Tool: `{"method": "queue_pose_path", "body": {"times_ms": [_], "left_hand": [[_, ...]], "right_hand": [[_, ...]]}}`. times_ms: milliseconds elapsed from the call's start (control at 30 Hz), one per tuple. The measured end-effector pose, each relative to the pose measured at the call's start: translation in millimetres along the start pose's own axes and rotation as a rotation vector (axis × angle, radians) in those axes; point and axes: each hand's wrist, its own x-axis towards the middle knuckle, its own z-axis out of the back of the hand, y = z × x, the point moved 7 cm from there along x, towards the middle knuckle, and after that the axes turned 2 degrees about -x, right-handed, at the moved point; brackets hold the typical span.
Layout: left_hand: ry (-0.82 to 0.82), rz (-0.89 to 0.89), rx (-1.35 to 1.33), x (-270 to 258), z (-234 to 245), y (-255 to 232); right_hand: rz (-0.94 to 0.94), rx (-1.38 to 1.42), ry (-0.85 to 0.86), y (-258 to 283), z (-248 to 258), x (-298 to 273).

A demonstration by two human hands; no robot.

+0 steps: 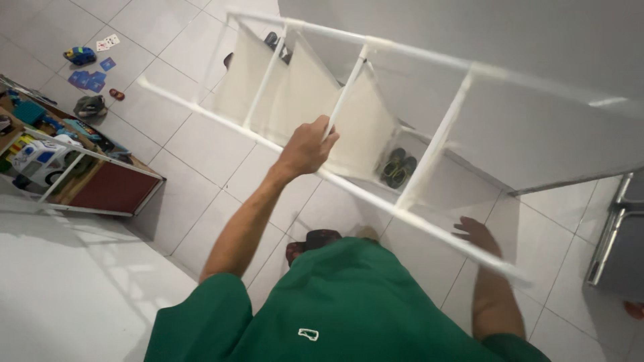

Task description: The person wipes a white metal shelf with a cloth and assembles the structure by connecting vertical poles and fabric shelves by hand.

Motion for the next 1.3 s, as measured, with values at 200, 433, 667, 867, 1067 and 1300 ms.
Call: {"method": "queue_pose_path", "body": {"times_ms": [200,433,667,867,1067,1300], "left_hand": [[0.204,0.004,0.333,9.3,28.9,49.3],[0.295,0.054,0.489,37.5,77.0,100.0],[0.309,-0.043,0.586,28.6,88.8,133.2],[0.329,0.008,0.603,-13.9,92.7,164.8],[0.271,0.117,0.624,-36.8,103.1,192.5],[0.176,0.282,0.363,-2.2,109.3,228.2]], "right_hand": [[0.042,-0.387,0.19,96.2,50.9,-7.9],[0.352,-0.285,0.284,270.9,-69.6,-1.5],[0.223,-0.592,0.847,322.6,-300.5,-43.2],[0.186,-0.563,1.072,299.0,-399.9,-50.6],[0.401,-0.532,1.174,272.4,-457.0,-46.9],[0.274,-0.371,1.051,207.3,-514.8,-61.7]]}}
